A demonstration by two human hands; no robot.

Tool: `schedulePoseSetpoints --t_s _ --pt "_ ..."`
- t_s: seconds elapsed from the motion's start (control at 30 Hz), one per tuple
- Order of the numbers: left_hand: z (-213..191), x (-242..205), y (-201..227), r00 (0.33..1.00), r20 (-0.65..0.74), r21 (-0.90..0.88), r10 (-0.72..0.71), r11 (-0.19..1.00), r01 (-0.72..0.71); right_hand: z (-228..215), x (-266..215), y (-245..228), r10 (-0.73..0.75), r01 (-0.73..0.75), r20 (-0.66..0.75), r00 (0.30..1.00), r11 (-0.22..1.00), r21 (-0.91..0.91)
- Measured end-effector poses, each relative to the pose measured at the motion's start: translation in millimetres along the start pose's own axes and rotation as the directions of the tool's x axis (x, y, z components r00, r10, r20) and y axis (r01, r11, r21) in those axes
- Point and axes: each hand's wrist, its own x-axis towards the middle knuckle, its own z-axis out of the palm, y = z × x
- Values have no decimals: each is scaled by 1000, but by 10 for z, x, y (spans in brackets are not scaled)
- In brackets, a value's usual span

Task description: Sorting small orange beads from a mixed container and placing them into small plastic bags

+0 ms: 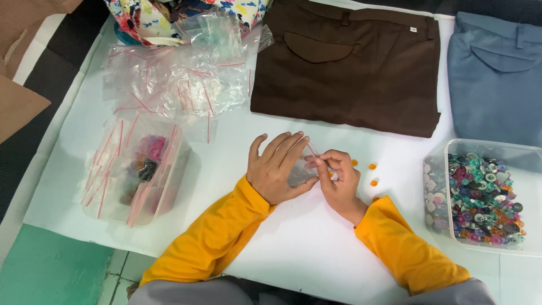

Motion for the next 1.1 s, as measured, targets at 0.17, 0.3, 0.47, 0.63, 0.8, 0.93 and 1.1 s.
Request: schedulePoseSetpoints --t_s 0.17,0.3,0.47,0.63,0.8,0.93,1.1 --pt "31 -42 -3 1000 8 -29 14 999 -14 26 -12 -78 -19 18 21 1000 1000 26" --pt "55 -56 8 999 -24 -14 24 1000 -25 12 -91 37 -53 52 15 998 998 32" --pt "57 -59 -5 998 -52 -32 40 999 -42 -10 -55 12 -98 97 8 995 994 39" --pt "60 -68 -20 993 -81 -40 85 995 -89 -37 -92 179 -114 113 3 994 992 48" --pt "106 -94 -51 984 -113 -11 137 990 -139 -34 29 14 -173 173 55 983 985 7" --pt "102 -79 -70 984 -104 24 143 990 -141 -27 37 40 -160 160 52 986 987 1" --pt "164 -95 -112 982 -104 -21 156 987 -159 -20 -36 143 -147 147 5 989 989 -29"
